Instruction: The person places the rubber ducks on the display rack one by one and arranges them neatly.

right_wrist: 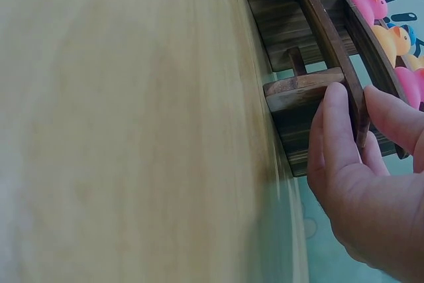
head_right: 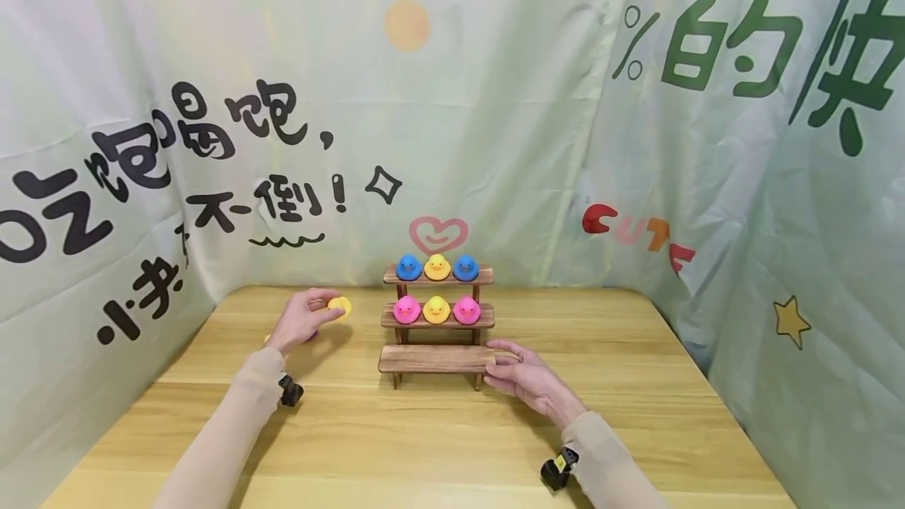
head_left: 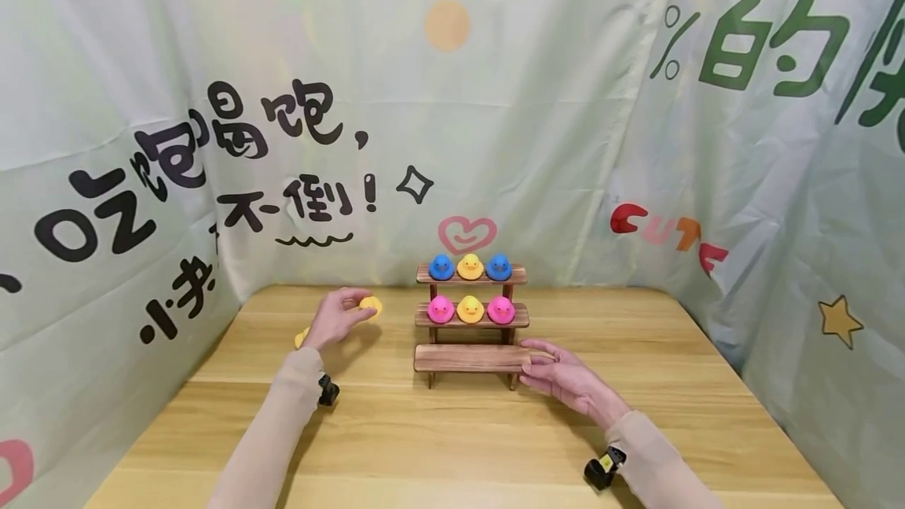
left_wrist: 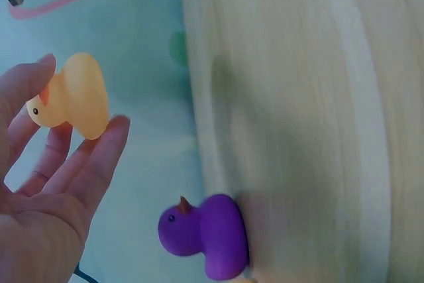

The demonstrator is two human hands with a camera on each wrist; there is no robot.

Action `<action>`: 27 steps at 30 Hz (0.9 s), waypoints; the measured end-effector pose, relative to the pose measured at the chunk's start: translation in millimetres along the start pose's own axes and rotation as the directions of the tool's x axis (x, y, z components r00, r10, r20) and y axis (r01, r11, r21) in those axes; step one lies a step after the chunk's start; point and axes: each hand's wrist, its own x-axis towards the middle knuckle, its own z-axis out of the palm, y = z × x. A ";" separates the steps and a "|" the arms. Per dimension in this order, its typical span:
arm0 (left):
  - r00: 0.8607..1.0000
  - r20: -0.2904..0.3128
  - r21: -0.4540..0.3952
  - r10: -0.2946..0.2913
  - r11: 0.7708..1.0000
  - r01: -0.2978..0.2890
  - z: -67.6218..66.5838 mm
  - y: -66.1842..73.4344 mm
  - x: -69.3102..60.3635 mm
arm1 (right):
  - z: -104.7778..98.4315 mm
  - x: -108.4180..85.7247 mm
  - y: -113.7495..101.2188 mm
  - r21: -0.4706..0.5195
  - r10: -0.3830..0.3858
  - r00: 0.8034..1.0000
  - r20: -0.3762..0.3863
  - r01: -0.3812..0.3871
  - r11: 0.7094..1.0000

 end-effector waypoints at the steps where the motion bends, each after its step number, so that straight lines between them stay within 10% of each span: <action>1: 1.000 0.009 -0.008 0.002 1.000 -0.002 0.5 1.4 -0.6 | 0.1 0.3 -0.3 -0.003 0.000 1.000 0.001 0.000 1.000; 11: 0.996 0.041 -0.011 0.076 0.997 -0.076 6.0 17.3 -6.6 | 1.2 0.9 -1.8 -0.002 0.000 1.000 0.000 0.000 1.000; 27: 0.997 0.078 -0.186 -0.005 0.982 0.019 15.6 29.7 -17.4 | 1.0 -0.2 0.2 -0.010 0.001 1.000 -0.005 -0.001 1.000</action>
